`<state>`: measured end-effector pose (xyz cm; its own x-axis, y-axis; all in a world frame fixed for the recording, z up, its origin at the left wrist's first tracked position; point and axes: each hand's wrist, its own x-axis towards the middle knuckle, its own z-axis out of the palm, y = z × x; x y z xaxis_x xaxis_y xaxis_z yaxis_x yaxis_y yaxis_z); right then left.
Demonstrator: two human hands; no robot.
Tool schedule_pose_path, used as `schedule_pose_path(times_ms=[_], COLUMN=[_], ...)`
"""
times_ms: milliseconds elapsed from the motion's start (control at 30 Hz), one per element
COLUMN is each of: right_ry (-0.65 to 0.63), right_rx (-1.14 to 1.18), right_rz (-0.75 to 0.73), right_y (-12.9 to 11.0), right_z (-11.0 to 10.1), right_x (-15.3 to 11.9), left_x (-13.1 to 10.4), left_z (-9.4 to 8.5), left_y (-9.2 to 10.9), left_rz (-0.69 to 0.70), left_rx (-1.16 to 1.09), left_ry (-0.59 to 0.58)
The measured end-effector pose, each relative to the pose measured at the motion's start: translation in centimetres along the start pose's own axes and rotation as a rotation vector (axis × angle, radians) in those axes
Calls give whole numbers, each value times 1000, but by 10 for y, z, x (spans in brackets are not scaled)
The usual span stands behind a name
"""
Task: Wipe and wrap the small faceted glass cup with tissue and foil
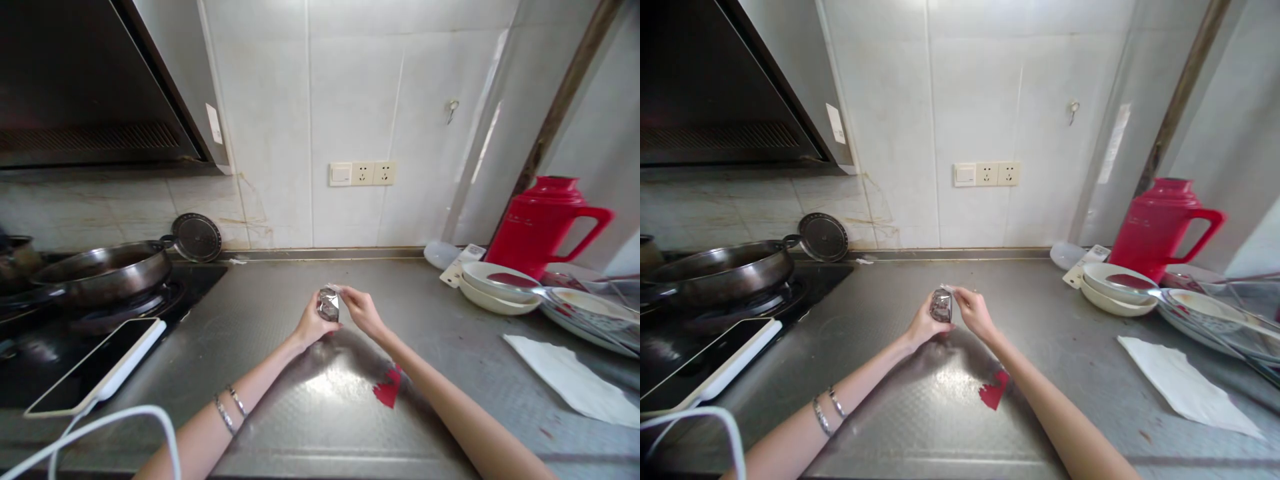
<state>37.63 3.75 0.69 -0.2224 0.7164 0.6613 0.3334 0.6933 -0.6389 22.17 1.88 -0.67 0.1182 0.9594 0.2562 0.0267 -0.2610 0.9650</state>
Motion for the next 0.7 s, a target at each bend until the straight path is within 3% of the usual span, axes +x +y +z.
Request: schedule_pose_path(times_ms=[100,333,433,600,700], right_ry=[-6,-187,-181,-3,62], right_rx=[-37,-265,-248,-134,-154], right_rz=[-30,-390,-339,-93,-120], right_y=[1,-6,-6,-2,-2], right_z=[1,-10,-11,5,12], right_x=[-1,-2,1,-2,-9], left_x=[0,6,9,12,11], left_z=[-1,-6,-7,-8,-8], left_y=[-1,-9,-14,-17,-15], left_rz=[-4,24,13,55,71], left_rx=[6,9,36,171,222], left_ry=[6,5,-1,14,20])
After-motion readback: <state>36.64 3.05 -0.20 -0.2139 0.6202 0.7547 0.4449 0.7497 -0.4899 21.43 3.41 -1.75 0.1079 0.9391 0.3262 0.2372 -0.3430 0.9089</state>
